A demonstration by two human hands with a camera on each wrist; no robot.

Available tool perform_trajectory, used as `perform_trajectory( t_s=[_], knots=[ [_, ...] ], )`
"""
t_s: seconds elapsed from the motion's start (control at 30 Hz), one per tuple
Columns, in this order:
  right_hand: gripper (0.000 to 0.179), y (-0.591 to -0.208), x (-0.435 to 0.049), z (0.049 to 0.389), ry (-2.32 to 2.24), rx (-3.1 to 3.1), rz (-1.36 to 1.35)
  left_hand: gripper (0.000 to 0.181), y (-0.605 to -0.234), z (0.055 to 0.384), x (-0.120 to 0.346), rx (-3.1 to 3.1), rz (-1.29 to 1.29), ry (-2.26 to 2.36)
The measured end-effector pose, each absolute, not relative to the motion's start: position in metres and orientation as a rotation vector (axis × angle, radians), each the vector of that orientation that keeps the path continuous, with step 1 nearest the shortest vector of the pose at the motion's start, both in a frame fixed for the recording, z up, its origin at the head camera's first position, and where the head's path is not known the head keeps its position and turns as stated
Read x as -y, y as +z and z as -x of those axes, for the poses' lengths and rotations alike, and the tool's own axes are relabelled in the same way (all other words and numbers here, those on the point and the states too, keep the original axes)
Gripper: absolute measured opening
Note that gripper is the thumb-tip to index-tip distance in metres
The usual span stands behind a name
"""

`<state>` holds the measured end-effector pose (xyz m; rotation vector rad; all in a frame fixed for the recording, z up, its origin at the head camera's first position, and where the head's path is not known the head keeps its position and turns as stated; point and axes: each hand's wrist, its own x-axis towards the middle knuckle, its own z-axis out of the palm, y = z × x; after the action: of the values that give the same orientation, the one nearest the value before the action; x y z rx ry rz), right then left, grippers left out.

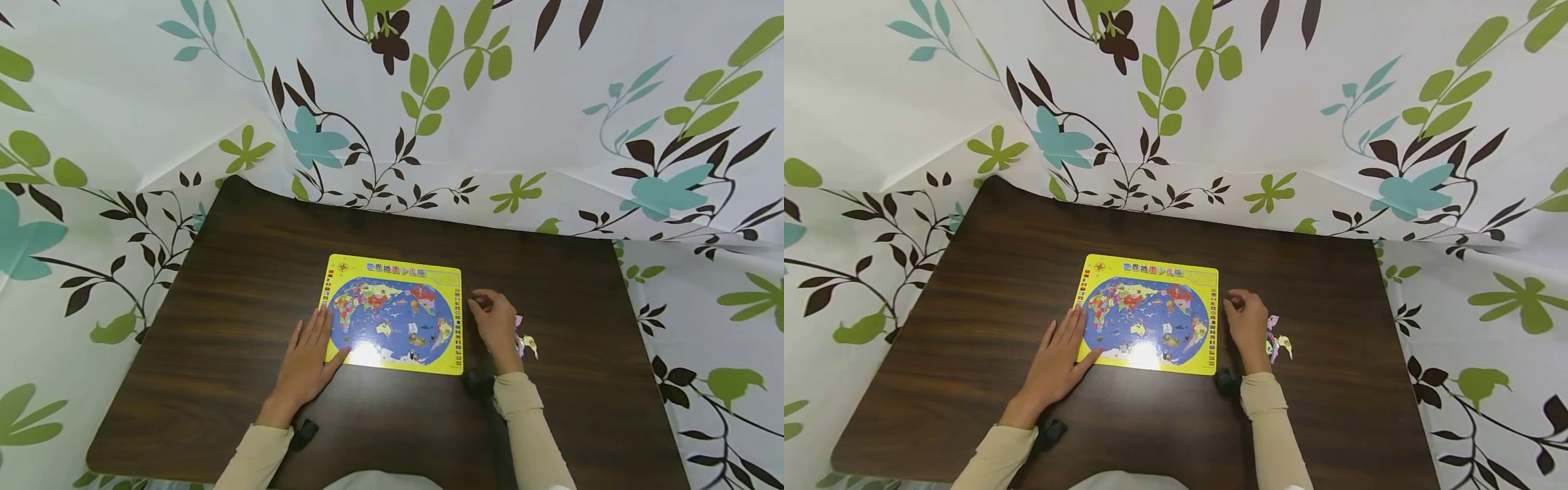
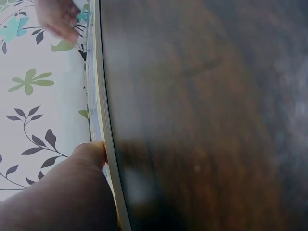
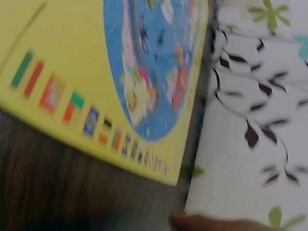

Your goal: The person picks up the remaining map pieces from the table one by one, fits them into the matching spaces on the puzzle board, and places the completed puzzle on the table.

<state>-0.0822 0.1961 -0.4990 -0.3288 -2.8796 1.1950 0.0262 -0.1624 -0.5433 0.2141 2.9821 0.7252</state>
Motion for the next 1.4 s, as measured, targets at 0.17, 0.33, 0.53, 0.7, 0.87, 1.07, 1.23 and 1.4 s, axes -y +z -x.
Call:
perform_trajectory(
  t_s=[0.17, 0.33, 0.53, 0.7, 0.87, 1.07, 1.23, 1.4],
  knots=[
    [0.031, -0.495, -0.230, 0.070, 1.142, 2.757, 0.653, 0.087, -0.542, -0.025, 0.164, -2.937, -0.203, 0.702],
    [0.038, -0.495, -0.255, 0.059, 1.054, 2.774, 0.853, 0.089, -0.542, -0.025, 0.164, -2.914, -0.190, 0.706],
    [0.049, -0.499, -0.261, 0.053, 1.000, 2.831, 0.912, 0.088, -0.541, -0.025, 0.164, -2.935, -0.199, 0.710],
    [0.041, -0.500, -0.258, 0.055, 0.984, 2.837, 0.901, 0.086, -0.544, -0.026, 0.164, -2.976, -0.218, 0.748],
    [0.032, -0.501, -0.258, 0.059, 1.021, 2.819, 0.904, 0.087, -0.548, -0.026, 0.165, -2.972, -0.222, 0.738],
    [0.025, -0.501, -0.255, 0.060, 1.046, 2.793, 0.886, 0.088, -0.545, -0.026, 0.164, -2.939, -0.199, 0.709],
    [0.023, -0.502, -0.255, 0.061, 1.085, 2.773, 0.876, 0.088, -0.542, -0.026, 0.164, -2.931, -0.192, 0.695],
    [0.025, -0.502, -0.256, 0.061, 1.144, 2.761, 0.894, 0.088, -0.541, -0.026, 0.163, -2.935, -0.193, 0.690]
  ],
)
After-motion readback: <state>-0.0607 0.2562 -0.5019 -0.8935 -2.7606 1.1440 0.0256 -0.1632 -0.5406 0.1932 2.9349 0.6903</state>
